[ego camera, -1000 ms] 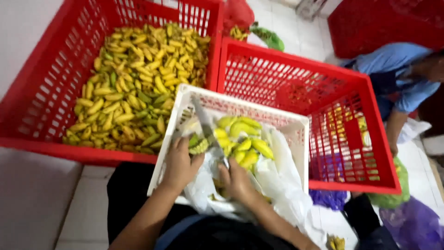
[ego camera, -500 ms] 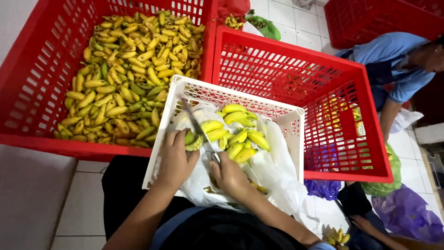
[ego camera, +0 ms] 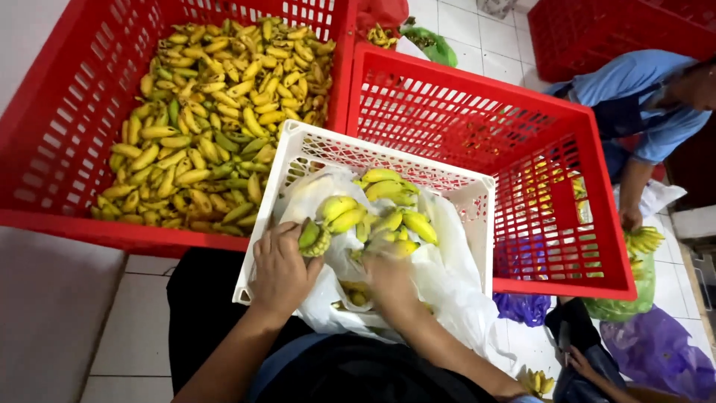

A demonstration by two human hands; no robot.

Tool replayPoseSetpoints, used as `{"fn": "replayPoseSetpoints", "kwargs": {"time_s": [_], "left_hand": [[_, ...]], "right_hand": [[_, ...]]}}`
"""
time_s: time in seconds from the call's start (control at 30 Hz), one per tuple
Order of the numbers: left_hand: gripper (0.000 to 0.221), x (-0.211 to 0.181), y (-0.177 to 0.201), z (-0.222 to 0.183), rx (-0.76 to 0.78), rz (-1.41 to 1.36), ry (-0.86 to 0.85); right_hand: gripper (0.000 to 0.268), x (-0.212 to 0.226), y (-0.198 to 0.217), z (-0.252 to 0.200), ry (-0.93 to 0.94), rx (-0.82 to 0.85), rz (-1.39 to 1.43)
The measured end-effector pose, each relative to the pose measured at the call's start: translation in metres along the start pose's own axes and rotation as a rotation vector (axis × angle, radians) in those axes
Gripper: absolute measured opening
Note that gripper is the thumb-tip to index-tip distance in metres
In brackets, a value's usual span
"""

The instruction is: Sorting and cutting banana bunches into smaller clusters using a knife and placing them into a crate.

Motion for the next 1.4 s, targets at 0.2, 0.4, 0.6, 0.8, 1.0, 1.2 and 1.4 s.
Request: {"fn": "replayPoseSetpoints", "kwargs": {"time_s": [0.2,0.4,0.6,0.8,1.0,1.2,1.4], "left_hand": [[0.046,0.005,0.002,-0.010,-0.014,-0.054,0.005],[0.041,0.002,0.009,-0.002,-0.046,-0.186,-0.038],[0.040,-0.001,0.003,-0.006,-0.123,0.010,-0.062],[0.044,0.010,0.000,-0.005,-0.092,-0.153,-0.069],[0.046,0.006,-0.004,-0.019,-0.071,-0.150,-0.060],[0.048,0.016,-0.003,-0.033,-0.001,-0.206,0.070],[0.045,0.021,0.025,-0.019,0.068,-0.520,0.231]], "right_hand": [[0.024,-0.034,-0.016,-0.003,-0.125,0.179,-0.005],[0.030,0.002,0.045,-0.006,0.240,-0.269,0.333],[0.038,-0.014,-0.019,0.000,-0.336,0.516,-0.308],[0.029,-0.018,0.015,-0.003,-0.043,0.039,-0.077],[0.027,-0.034,-0.019,-0.018,-0.100,-0.023,-0.076],[0.033,-0.025,-0.012,-0.013,-0.256,0.350,-0.044],[0.014,-0.006,0.048,-0.004,0.046,-0.187,0.164]]}}
Point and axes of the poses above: each hand's wrist, its own z-axis towards the middle knuckle, its own y-axis out of the back of the hand, x = y × z, the point moved 2 cm from there along z, towards the middle knuckle, and after that the axes turned 4 degrees about y, right-handed, at the moved point
